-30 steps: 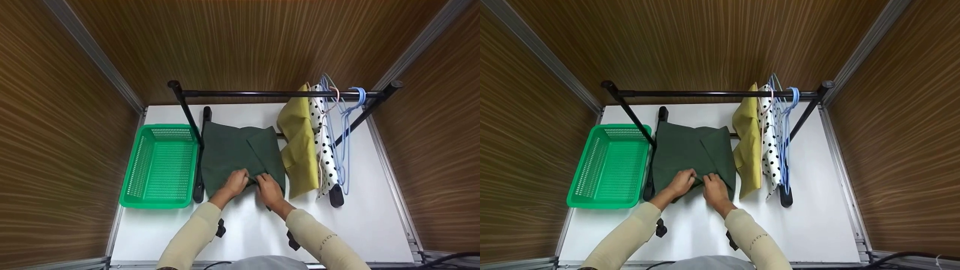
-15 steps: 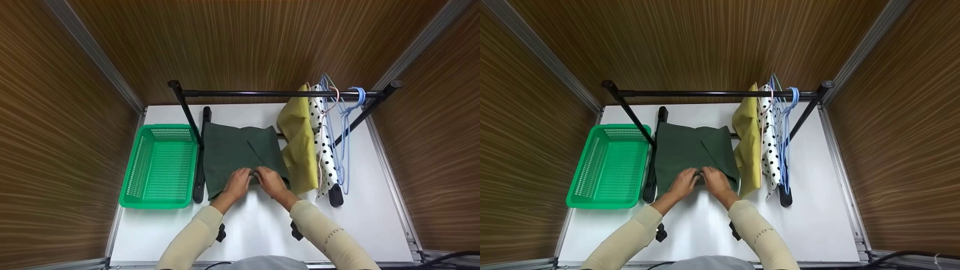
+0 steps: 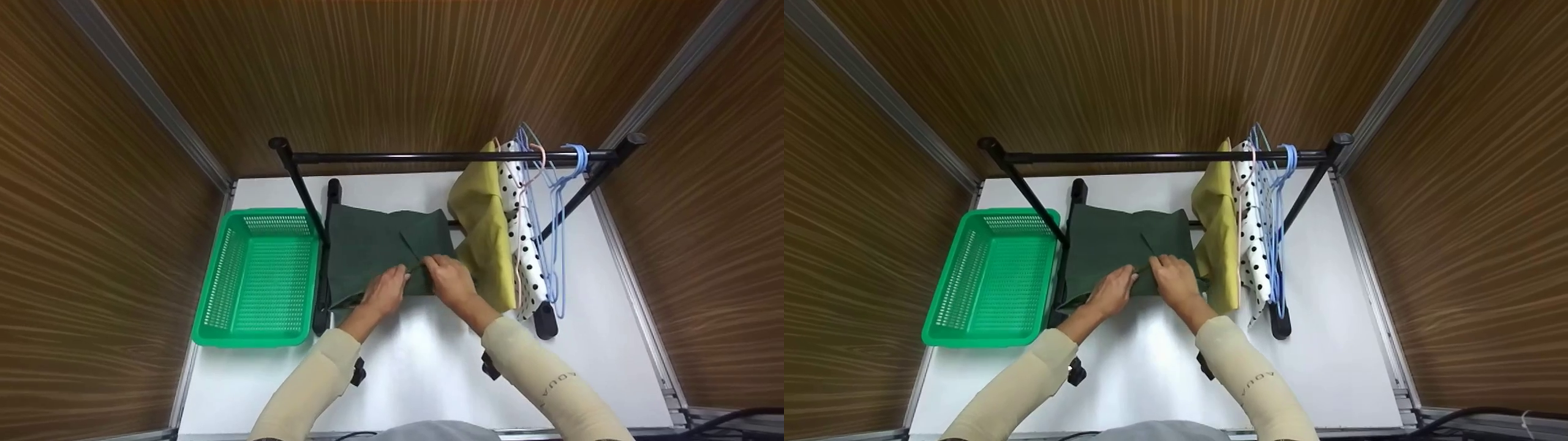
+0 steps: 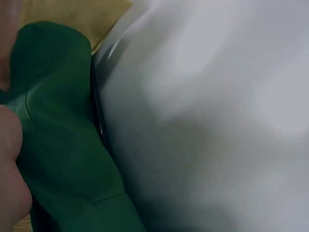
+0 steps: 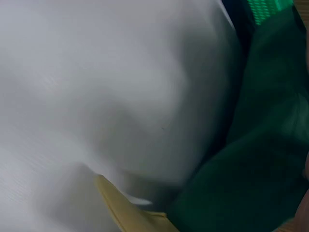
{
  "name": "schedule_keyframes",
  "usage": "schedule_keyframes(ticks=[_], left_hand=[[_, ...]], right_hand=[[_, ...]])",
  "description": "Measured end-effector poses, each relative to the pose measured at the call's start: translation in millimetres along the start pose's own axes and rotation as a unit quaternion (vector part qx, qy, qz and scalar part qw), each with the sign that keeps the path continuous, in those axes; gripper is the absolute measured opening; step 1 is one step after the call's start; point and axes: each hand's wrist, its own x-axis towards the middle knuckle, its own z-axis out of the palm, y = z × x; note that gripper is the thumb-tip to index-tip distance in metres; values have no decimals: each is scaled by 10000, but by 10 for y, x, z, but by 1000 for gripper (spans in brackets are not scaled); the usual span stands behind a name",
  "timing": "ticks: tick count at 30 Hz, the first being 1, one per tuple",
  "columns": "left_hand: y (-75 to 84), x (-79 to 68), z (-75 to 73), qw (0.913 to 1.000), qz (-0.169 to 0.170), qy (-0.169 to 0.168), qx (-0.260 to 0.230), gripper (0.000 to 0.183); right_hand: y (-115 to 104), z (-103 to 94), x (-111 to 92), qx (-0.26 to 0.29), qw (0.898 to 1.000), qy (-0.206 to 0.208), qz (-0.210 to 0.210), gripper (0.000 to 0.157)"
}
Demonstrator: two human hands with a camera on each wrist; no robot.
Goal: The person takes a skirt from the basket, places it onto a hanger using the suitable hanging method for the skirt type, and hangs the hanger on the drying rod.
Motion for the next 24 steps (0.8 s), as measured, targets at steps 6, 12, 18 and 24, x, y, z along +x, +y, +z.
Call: schedule_keyframes(ticks=[6, 12, 18, 24], left_hand=[[7, -2, -96, 9964, 244, -798, -123, 36], [52, 43, -209, 9936, 702, -838, 267, 27], [68, 50, -283, 9872, 1342, 98, 859, 22], [30, 48, -410, 9662, 2025, 704, 1430, 34]], right_hand=[[62, -70, 69, -491, 9961, -728, -90, 27], [9, -83, 93, 80, 9960, -728, -505, 20], [-31, -63, 82, 404, 9947, -3, -942, 16], [84, -187, 137, 315, 9869, 204, -1567, 18]])
